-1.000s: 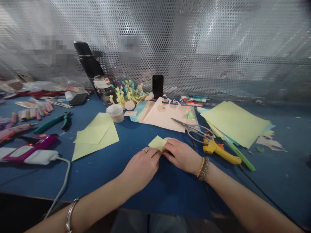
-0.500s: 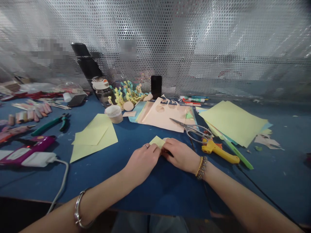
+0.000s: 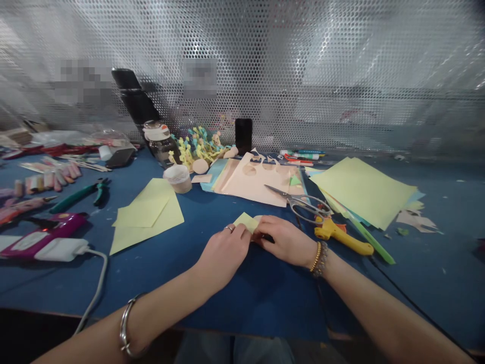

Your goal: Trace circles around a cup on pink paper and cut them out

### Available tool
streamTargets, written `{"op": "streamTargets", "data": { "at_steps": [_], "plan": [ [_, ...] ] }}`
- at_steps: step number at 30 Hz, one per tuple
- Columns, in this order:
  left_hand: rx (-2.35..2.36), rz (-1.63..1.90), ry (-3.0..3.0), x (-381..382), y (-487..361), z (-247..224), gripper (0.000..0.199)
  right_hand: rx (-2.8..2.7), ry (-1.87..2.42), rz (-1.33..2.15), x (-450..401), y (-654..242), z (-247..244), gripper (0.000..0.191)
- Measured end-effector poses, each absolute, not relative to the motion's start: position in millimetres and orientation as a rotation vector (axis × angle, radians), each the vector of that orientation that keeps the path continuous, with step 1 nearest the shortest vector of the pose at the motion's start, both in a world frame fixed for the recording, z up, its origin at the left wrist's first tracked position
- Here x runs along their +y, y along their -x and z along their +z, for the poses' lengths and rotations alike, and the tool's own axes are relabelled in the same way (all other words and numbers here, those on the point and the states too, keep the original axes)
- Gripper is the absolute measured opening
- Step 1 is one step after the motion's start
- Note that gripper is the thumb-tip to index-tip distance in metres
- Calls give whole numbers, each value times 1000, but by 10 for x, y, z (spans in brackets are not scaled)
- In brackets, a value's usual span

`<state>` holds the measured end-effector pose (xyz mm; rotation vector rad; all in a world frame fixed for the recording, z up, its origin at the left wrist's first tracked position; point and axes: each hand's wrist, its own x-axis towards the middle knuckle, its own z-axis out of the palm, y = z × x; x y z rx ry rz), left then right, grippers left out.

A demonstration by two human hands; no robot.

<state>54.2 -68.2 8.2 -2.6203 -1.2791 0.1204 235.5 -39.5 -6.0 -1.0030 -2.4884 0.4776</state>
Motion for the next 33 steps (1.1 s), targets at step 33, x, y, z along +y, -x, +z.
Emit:
{"op": "streamTargets", "data": {
  "at_steps": [33],
  "plan": [
    [-1275,188,2669,-690,-588,157,26,-2529,1136,379,-404,-2302,-88,6]
  ]
}}
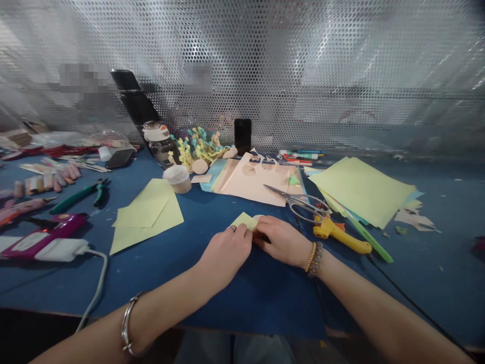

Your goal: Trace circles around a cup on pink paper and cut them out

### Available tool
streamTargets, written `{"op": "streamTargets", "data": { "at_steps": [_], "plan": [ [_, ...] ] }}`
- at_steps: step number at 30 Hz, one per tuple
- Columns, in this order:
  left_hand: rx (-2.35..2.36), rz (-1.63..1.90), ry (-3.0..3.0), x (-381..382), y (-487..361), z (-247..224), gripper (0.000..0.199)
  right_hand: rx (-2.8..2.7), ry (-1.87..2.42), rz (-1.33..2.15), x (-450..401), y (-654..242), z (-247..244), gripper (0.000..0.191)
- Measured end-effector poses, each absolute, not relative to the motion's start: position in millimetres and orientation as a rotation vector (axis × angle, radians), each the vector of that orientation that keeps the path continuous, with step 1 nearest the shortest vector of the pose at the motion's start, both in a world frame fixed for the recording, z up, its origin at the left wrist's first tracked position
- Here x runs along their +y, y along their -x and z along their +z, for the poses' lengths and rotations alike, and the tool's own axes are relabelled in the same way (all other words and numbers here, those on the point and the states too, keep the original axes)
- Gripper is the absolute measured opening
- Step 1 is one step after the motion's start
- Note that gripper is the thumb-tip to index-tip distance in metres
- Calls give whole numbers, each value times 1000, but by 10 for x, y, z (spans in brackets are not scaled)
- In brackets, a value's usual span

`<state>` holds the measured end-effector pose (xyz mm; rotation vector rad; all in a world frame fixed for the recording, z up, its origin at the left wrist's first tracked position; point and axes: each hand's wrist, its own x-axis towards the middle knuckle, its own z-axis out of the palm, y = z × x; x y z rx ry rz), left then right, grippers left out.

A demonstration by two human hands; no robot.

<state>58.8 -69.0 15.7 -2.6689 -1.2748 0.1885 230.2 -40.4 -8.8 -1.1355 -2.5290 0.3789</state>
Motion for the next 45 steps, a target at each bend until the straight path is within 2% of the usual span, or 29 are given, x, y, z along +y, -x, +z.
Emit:
{"op": "streamTargets", "data": {
  "at_steps": [7,14,24,28,37,45],
  "plan": [
    [-1323,152,2676,-648,-567,138,23,-2521,1107,376,-414,-2308,-95,3],
    [-1302,134,2685,-616,-547,130,21,-2557,1133,288,-439,-2292,-120,12],
    [-1084,-16,2831,-463,-410,34,20,-2512,1201,313,-466,-2274,-134,11],
    [-1109,85,2840,-464,-417,41,19,-2486,1215,333,-486,-2270,-165,10],
    [-1108,93,2792,-507,-409,1,21,-2087,1179,485,-468,-2306,-155,13],
    [-1070,63,2762,-506,-419,6,19,-2082,1228,461,-446,-2333,-142,15]
  ]
}}
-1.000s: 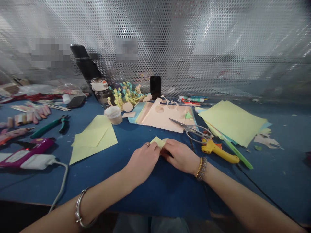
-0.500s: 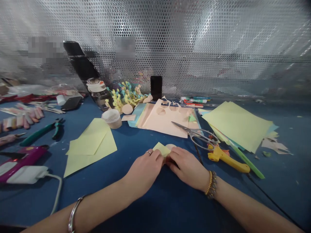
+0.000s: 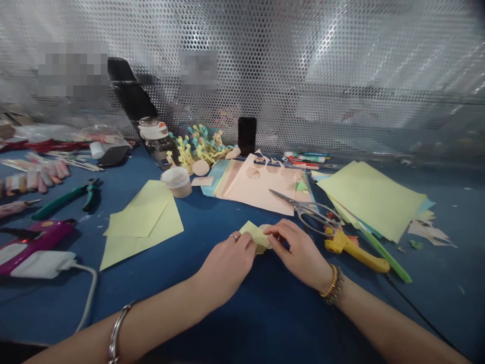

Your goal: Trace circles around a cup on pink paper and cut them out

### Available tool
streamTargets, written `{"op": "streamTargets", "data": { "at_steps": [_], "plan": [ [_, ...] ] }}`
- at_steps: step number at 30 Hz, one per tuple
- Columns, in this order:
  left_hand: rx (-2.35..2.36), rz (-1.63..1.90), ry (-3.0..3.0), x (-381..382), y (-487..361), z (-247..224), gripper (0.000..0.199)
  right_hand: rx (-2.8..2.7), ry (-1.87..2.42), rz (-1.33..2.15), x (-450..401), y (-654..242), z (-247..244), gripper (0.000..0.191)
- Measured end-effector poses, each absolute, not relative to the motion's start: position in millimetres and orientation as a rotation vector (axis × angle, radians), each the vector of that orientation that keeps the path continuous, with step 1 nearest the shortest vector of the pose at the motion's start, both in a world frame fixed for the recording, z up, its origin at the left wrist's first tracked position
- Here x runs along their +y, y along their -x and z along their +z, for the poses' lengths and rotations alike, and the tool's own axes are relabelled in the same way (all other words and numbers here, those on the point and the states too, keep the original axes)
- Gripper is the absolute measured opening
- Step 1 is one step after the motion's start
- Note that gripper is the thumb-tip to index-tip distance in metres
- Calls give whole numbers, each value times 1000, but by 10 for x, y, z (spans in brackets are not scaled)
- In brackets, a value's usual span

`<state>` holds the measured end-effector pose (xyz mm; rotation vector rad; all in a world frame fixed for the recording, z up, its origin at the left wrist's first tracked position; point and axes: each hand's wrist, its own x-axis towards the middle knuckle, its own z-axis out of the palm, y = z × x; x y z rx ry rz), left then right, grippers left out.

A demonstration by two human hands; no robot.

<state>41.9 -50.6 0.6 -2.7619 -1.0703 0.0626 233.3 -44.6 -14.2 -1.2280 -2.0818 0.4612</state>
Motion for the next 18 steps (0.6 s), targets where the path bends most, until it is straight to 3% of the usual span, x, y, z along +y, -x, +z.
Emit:
{"op": "streamTargets", "data": {
  "at_steps": [18],
  "plan": [
    [-1034,-343,2692,-480,-329,-165,18,-2135,1216,360,-456,-2229,-83,13]
  ]
}}
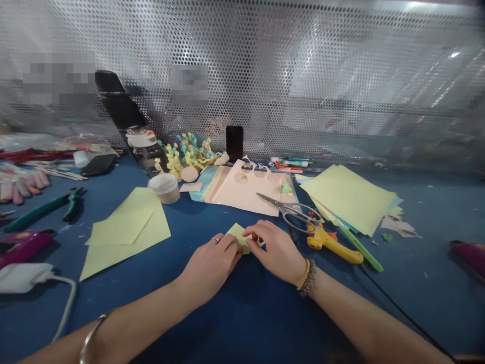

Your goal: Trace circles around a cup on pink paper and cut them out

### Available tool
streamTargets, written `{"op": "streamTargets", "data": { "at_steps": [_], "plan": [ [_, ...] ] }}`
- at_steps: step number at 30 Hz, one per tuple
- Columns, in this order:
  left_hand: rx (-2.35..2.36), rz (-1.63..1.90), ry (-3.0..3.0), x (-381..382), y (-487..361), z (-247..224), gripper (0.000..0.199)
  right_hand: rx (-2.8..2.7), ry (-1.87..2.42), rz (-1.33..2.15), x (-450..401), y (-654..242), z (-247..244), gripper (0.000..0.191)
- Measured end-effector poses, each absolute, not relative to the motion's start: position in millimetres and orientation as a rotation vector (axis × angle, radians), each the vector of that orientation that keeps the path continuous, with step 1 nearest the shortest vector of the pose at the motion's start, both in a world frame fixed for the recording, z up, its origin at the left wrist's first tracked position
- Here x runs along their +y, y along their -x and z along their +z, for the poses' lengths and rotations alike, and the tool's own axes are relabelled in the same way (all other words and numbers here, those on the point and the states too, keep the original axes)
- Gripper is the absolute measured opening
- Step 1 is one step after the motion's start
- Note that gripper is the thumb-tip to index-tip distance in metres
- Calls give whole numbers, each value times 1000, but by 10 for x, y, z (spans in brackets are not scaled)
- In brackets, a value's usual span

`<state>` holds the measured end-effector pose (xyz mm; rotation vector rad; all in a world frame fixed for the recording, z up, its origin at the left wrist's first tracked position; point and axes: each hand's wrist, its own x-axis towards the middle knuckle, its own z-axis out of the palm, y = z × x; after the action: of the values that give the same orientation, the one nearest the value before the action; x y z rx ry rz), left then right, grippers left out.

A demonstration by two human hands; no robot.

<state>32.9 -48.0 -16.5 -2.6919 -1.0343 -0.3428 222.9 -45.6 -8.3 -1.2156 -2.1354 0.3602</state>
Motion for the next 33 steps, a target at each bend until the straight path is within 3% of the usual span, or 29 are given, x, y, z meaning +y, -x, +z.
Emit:
{"op": "streamTargets", "data": {
  "at_steps": [18,23,33],
  "plan": [
    [-1258,-408,2831,-486,-308,-148,23,-2292,1257,535,-372,-2362,17,9],
    [-1268,-394,2819,-488,-317,-142,23,-2430,1187,424,-390,-2382,-1,2],
    [-1255,-356,2775,-515,-352,-137,28,-2531,1133,228,-418,-2310,-73,6]
  ]
}}
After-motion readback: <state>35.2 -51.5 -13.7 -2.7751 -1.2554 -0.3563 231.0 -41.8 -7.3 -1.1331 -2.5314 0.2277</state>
